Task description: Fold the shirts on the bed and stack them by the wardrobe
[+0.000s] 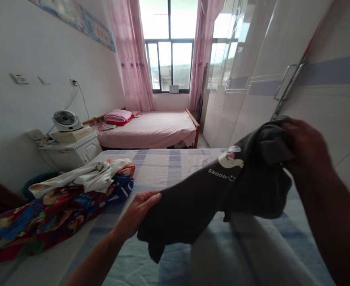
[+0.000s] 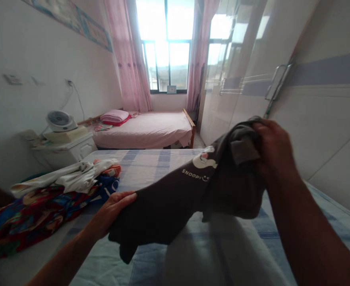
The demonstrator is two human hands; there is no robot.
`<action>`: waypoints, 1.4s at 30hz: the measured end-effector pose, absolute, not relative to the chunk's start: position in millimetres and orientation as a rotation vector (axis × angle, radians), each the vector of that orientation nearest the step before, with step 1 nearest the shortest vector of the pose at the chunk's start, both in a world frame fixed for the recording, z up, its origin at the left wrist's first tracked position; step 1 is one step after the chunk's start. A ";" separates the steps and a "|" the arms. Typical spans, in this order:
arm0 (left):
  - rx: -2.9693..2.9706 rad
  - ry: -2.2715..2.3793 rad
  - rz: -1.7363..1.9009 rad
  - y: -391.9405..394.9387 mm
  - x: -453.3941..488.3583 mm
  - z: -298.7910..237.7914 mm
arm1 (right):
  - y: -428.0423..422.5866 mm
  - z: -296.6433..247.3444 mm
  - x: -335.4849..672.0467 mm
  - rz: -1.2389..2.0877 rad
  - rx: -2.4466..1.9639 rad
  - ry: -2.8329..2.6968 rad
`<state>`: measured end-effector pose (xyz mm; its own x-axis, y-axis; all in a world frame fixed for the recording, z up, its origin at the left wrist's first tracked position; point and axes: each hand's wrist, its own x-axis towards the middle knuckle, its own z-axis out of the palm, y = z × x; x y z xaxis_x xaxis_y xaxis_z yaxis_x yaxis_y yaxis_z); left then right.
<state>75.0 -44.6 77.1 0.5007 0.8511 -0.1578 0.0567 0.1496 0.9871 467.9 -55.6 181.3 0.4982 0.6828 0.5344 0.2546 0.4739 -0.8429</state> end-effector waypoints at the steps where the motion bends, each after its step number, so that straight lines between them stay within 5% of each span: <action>1: 1.303 0.938 0.706 -48.7 70.7 73.5 | -38.2 180.4 451.9 0.412 -1.015 -0.998; 10: 1.817 1.534 0.819 -67.3 15.0 33.6 | 14.9 76.2 378.3 0.810 -1.365 -1.399; 15: 2.286 1.375 0.545 -78.5 26.6 20.5 | -7.4 36.6 355.7 0.881 -1.518 -1.633; 22: 2.238 1.365 0.701 -80.7 50.2 29.6 | -23.5 23.0 311.0 0.445 -1.545 -2.003; 32: 1.225 1.187 1.165 -67.3 45.4 53.7 | -75.6 42.8 279.7 1.427 -1.136 -1.737; 38: 1.431 1.064 1.157 -70.2 77.1 67.2 | -73.7 29.4 258.0 0.727 -1.257 -1.914; 42: 1.709 1.159 1.034 -70.6 76.5 69.4 | -56.5 48.5 272.6 0.549 -1.337 -1.798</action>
<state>76.5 -70.6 69.4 0.2430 0.9526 0.1833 0.2908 -0.2518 0.9231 272.6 -56.5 48.5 -0.1102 0.9314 0.3468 0.5786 0.3438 -0.7396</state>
